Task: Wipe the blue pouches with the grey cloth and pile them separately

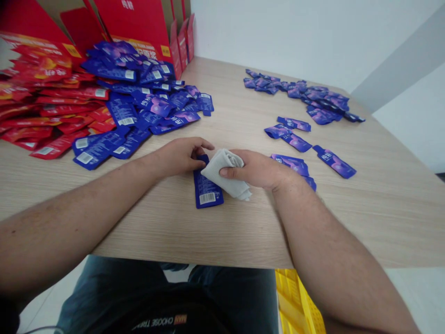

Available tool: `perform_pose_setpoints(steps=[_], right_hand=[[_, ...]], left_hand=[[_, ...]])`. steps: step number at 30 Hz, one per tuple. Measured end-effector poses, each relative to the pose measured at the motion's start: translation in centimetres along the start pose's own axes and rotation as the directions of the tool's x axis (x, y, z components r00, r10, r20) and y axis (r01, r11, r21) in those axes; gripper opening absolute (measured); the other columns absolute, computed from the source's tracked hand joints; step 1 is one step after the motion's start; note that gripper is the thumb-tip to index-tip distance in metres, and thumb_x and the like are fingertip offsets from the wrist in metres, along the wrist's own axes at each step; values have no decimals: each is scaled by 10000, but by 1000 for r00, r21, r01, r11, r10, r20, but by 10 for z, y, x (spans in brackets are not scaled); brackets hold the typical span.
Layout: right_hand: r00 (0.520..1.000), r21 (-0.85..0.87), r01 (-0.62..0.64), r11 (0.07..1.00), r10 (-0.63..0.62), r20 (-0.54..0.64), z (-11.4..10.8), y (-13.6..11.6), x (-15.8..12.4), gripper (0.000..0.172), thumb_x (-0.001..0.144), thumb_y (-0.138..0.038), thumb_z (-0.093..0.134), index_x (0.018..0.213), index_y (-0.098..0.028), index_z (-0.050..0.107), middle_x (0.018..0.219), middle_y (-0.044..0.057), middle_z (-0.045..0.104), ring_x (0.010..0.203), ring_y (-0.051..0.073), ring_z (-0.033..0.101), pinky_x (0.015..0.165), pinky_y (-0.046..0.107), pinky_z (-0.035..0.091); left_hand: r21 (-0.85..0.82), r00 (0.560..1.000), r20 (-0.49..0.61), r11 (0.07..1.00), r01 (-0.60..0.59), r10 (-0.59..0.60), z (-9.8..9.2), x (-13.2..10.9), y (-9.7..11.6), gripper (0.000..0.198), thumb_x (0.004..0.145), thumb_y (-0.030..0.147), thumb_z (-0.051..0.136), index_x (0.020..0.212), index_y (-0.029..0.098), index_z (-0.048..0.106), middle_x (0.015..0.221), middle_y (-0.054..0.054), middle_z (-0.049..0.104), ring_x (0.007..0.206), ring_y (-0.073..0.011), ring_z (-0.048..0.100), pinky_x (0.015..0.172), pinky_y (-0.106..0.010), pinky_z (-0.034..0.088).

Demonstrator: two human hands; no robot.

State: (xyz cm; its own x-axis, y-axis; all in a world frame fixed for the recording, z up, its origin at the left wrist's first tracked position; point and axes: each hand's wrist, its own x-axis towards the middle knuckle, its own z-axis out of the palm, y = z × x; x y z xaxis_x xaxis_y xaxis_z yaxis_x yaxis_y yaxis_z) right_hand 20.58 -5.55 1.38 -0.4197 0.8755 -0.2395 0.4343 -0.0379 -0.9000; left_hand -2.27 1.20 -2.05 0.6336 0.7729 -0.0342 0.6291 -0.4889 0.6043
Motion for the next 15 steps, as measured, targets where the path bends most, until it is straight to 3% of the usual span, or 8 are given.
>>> perform_pose_setpoints(steps=[4, 8, 11, 15], right_hand=[[992, -285, 88, 954, -111, -66, 1, 0, 2, 206, 805, -391, 733, 952, -250, 710, 846, 14, 742, 718, 203, 644, 632, 319, 502], [899, -693, 190, 695, -407, -162, 10, 0, 6, 161, 800, -326, 713, 901, -209, 670, 883, 62, 685, 838, 241, 616, 744, 351, 472], [851, -773, 262, 578, -516, -97, 22, 4, 11, 185, 789, -215, 682, 972, -191, 678, 965, 96, 673, 907, 253, 612, 790, 354, 476], [874, -776, 319, 543, -485, 20, 35, 5, 16, 270, 754, -119, 657, 1011, -187, 705, 1012, 109, 674, 973, 265, 616, 864, 372, 485]], left_hand=[[109, 999, 48, 994, -9, 4, -3, 1, 4, 261, 830, 252, 631, 1044, 204, 772, 912, -11, 769, 812, -164, 678, 731, -267, 482], [212, 1000, 4, 977, -12, 11, -1, 1, 7, 284, 870, 234, 539, 1011, 201, 784, 954, -22, 783, 865, -173, 679, 754, -261, 470], [217, 1000, 8, 976, -17, 16, -2, 3, 6, 308, 891, 217, 508, 1037, 195, 779, 1004, -25, 785, 896, -167, 676, 762, -246, 466], [241, 999, 49, 970, -17, 5, -4, 8, 5, 311, 923, 265, 509, 1069, 200, 776, 1004, -14, 785, 892, -156, 673, 777, -236, 463]])
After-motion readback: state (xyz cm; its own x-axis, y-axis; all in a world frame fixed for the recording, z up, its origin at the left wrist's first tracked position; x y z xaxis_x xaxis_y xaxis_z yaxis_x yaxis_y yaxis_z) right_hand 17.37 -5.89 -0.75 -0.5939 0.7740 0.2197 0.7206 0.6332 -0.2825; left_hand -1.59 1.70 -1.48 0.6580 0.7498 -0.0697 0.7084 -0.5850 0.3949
